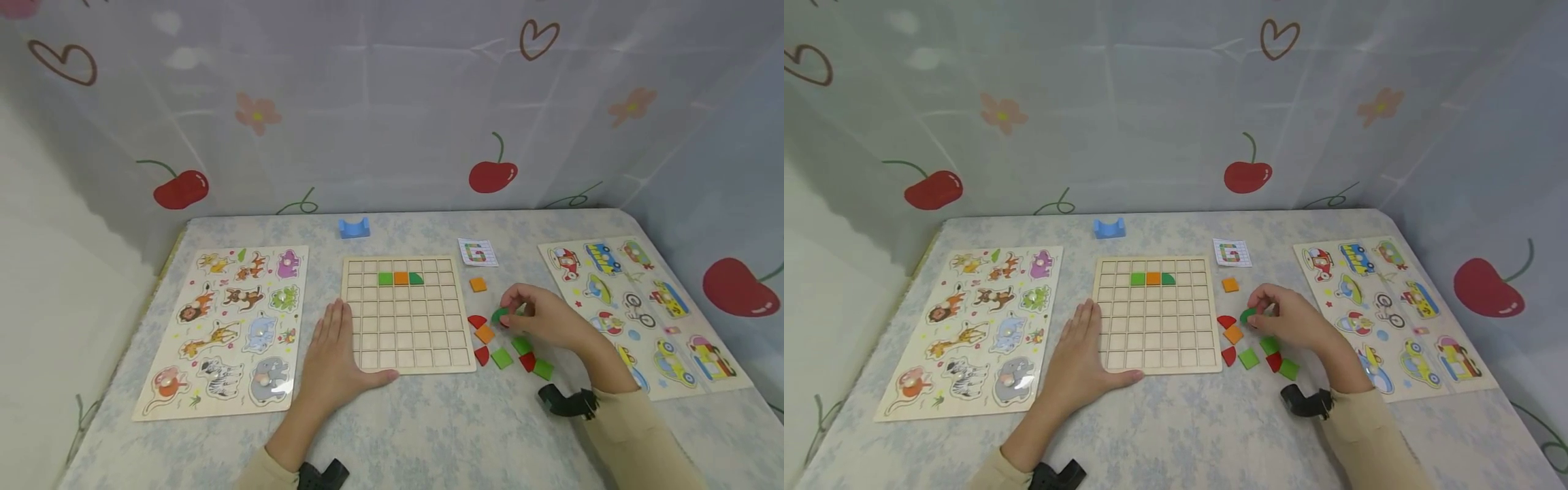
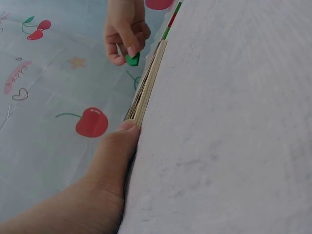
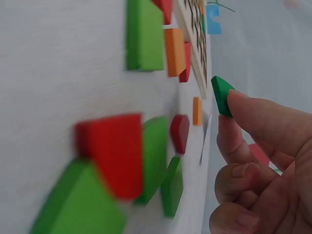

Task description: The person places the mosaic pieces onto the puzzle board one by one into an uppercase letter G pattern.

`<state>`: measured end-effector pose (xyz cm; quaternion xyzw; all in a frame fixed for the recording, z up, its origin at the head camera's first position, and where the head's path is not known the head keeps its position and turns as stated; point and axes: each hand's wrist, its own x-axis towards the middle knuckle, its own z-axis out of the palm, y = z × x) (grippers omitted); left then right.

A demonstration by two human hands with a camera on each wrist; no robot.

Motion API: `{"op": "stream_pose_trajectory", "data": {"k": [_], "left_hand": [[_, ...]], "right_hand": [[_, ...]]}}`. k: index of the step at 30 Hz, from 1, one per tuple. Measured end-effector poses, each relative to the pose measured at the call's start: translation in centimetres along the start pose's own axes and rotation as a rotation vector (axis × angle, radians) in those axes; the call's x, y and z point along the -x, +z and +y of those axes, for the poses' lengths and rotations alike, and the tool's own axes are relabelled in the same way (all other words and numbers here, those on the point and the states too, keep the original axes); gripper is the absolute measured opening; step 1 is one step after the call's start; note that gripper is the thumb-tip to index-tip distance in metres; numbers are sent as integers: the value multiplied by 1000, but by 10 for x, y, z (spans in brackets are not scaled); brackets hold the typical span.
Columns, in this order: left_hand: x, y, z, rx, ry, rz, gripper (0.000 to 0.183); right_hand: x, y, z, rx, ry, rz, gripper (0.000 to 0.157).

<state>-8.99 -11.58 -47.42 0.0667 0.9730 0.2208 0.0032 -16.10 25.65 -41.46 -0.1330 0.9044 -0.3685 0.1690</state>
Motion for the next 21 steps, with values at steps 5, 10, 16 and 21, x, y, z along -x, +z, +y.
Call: {"op": "stream_pose_trajectory", "data": {"k": [5,10,16,21], "left_hand": [[0,0,0,5,2,7,146],[0,1,0,-1,0,-1,146],[0,1,-1,-3,-8,-15,146],[-1,0,-2,0,0,-11,146]], "right_hand": [[-27,7,-16,-39,-23,17,19],[-57,27,-41,-99,-43,18,20],[-90,53,-71,-122,-94,14,20],[-113,73,-93,-122,-106,21,19]]}}
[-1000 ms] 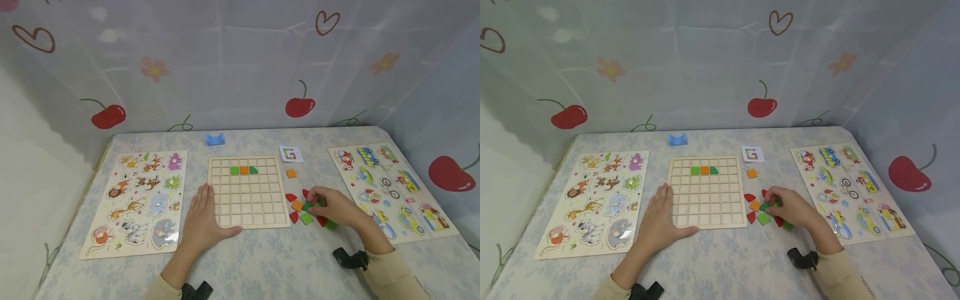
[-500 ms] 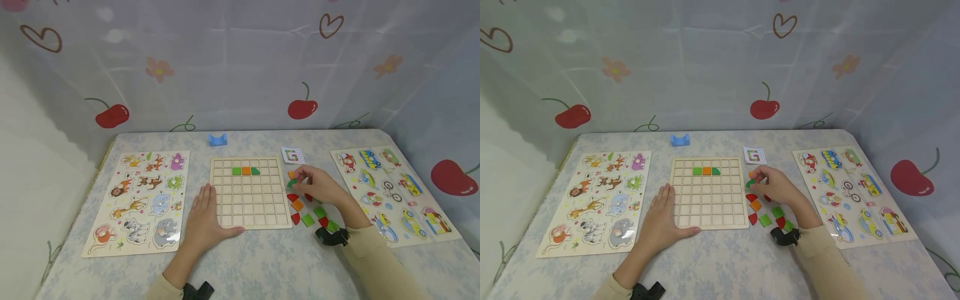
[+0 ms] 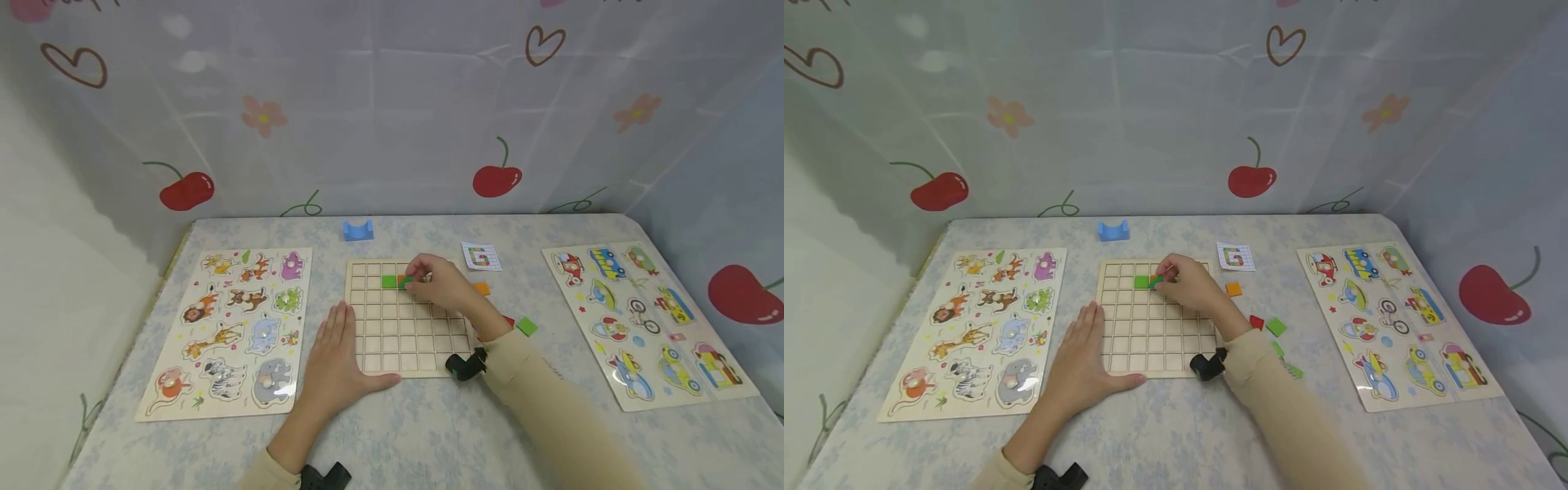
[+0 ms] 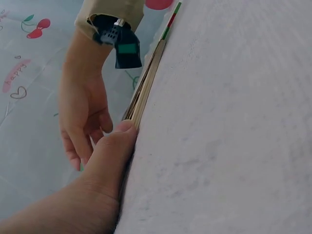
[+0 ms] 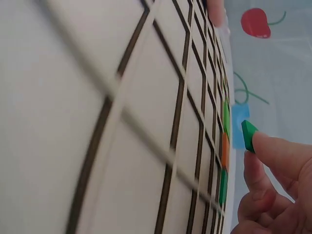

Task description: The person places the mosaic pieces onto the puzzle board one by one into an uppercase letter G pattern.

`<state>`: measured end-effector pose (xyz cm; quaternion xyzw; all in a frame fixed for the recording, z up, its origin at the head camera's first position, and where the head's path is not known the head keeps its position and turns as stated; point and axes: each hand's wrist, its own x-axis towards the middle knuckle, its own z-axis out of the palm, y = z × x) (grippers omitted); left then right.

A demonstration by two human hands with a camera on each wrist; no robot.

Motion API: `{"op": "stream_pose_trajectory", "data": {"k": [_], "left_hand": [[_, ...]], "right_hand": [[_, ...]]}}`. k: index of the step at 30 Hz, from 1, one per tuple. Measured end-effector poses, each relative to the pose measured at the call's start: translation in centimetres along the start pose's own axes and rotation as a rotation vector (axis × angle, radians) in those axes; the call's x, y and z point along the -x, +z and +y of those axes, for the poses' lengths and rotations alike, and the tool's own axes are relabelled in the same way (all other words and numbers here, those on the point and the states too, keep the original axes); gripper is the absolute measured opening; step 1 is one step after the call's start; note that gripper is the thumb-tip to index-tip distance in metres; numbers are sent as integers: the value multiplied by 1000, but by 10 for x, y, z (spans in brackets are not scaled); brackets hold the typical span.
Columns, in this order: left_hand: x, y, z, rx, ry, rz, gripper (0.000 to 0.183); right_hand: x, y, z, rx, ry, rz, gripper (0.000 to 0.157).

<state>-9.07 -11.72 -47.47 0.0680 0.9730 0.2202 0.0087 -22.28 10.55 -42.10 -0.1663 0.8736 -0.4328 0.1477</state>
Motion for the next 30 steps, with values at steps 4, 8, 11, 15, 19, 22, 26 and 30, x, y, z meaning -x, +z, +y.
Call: {"op": "stream_pose_trajectory", "data": {"k": [4,8,11,15,19,22,26,30], "left_hand": [[0,0,0,3,8,5,145],[1,0,0,4,13,11,145],[1,0,0,4,15,15,144],[0,1,-1,2,16,13,144],[0,1,-2,-3,16,12,144],[0,1,-2,-2,15,12,144],[0,0,-1,2,14,12,144],[0,0,-1,9,14,11,144]], "right_hand": [[-14,17,-11,24,-1,5,17],[-24,30,-18,48,-6,7,17],[-28,37,-22,86,-11,14,16],[-30,43,-26,138,-10,21,15],[-32,45,-29,183,4,21,14],[-34,46,-30,215,13,12,13],[-35,47,-30,261,22,3,14],[-33,47,-31,307,28,2,15]]}}
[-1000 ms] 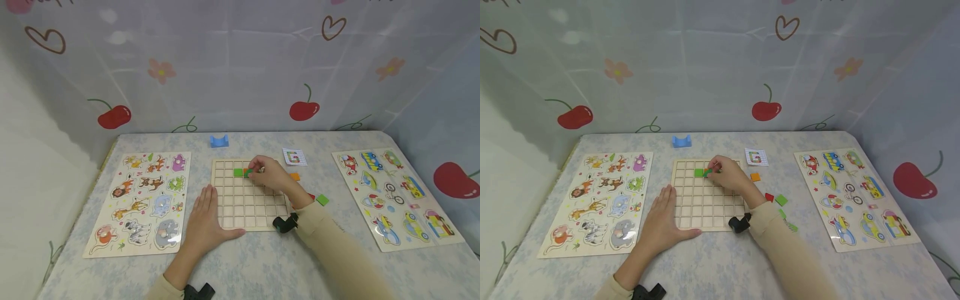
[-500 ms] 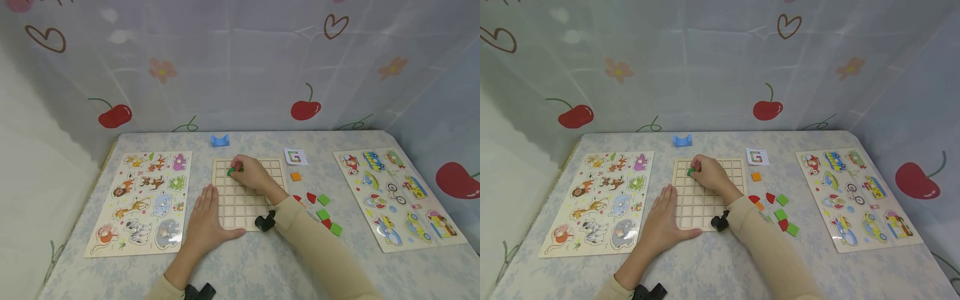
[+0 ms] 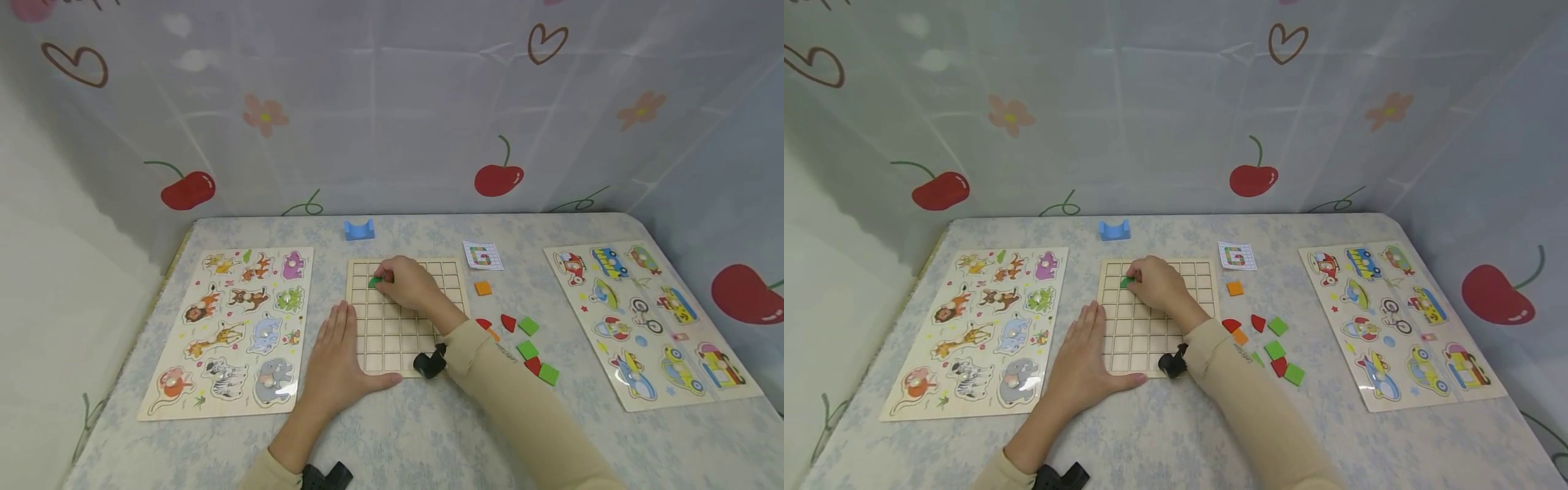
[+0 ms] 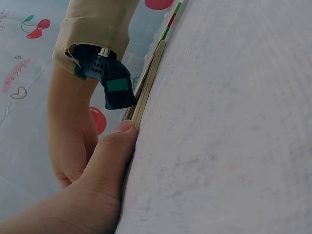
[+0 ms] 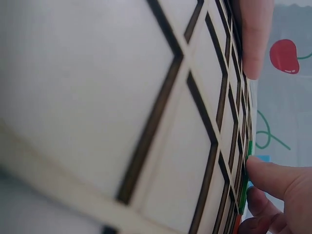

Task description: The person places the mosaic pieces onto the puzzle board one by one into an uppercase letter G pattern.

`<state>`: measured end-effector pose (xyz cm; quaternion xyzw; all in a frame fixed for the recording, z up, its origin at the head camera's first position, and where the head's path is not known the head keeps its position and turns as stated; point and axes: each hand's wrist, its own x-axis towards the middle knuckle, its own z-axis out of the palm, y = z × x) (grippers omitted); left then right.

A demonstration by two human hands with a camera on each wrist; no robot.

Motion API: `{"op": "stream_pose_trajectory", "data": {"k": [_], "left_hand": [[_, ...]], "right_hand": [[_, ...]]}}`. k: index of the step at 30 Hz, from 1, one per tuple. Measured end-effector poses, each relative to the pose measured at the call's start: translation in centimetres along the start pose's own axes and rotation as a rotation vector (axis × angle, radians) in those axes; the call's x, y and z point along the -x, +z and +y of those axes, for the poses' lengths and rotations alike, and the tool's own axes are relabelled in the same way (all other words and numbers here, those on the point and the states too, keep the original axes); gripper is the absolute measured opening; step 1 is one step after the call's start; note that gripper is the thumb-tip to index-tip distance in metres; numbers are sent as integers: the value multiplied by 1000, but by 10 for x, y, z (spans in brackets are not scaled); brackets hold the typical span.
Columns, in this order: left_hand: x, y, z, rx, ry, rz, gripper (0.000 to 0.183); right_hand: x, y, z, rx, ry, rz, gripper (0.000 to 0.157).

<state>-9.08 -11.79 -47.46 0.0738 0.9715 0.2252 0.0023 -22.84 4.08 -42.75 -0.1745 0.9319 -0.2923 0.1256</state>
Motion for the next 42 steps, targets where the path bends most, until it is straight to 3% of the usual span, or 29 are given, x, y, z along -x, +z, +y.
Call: {"op": "stream_pose_trajectory", "data": {"k": [5,11,19,26,34,42], "left_hand": [[0,-1,1,-6,-3,-1,144],[0,-1,2,-12,-10,-7,144],[0,0,2,2,-22,-11,146],[0,1,2,-5,-26,-10,148],[1,0,3,0,-23,-13,149],[0,1,2,-18,-24,-17,149]], "right_hand": [[5,-2,2,25,-12,-14,21],[17,-10,9,-31,-36,-46,26],[51,-45,29,-117,-38,-37,29],[89,-71,66,-93,28,-3,29],[134,-85,110,-31,137,15,29],[161,-97,139,31,220,58,33]]}}
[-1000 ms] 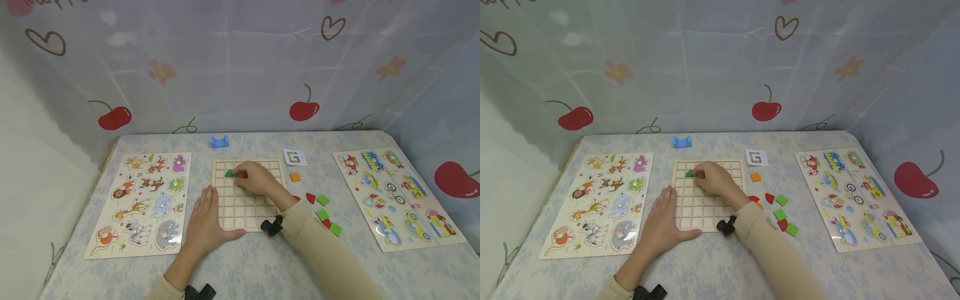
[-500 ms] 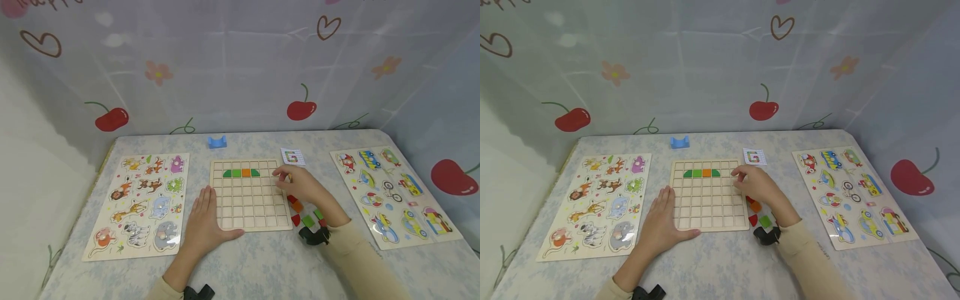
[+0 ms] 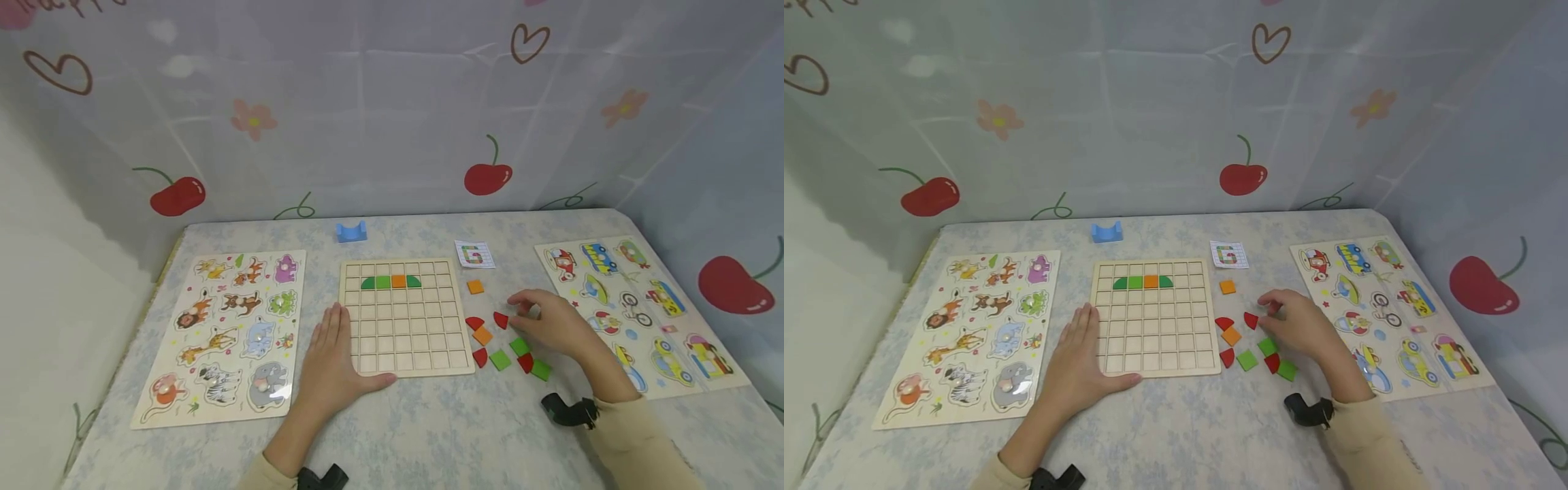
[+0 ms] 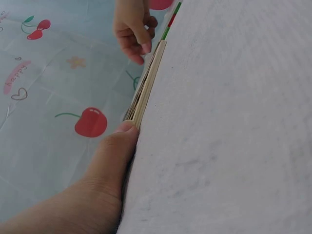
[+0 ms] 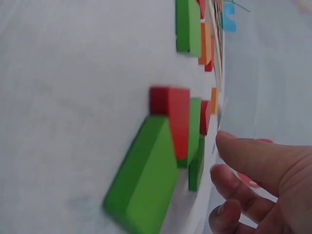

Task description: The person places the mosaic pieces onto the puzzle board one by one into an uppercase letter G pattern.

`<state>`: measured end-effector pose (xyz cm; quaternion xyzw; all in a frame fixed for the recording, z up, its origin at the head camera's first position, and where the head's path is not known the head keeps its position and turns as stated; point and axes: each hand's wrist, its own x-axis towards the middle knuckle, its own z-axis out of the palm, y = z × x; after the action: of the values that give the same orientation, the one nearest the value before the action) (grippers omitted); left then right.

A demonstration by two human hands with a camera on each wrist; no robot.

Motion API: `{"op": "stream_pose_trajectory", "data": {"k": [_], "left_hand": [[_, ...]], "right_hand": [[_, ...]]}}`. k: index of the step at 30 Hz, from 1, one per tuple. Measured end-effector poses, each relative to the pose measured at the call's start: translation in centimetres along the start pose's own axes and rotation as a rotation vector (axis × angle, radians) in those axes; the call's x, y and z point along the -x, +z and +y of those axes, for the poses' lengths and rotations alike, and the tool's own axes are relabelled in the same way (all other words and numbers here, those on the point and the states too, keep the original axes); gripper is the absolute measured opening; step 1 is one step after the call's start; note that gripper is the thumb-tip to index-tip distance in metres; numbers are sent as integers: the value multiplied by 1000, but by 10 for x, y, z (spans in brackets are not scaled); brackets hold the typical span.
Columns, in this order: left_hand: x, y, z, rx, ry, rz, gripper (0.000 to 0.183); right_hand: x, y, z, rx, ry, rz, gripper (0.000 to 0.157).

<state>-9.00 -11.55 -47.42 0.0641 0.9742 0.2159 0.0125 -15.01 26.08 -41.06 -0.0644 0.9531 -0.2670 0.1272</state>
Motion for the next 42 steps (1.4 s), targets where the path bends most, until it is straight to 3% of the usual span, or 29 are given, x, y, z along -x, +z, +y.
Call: {"op": "stream_pose_trajectory", "data": {"k": [9,16,24,31,35,42], "left_hand": [[1,0,0,6,4,13,148],[1,0,1,12,-7,0,148],[2,-1,2,4,-5,10,147],[1,1,1,8,-5,25,147],[1,3,1,10,-2,36,147],[2,-1,2,19,-3,4,147]], "right_hand": [[7,-1,11,45,126,-22,41],[5,0,16,-24,39,-59,24],[-6,-6,14,-102,-18,-65,20],[-31,7,-13,-186,-64,-41,21],[-45,18,-35,-270,-114,-70,21],[-69,40,-83,-289,-176,-88,18]]}}
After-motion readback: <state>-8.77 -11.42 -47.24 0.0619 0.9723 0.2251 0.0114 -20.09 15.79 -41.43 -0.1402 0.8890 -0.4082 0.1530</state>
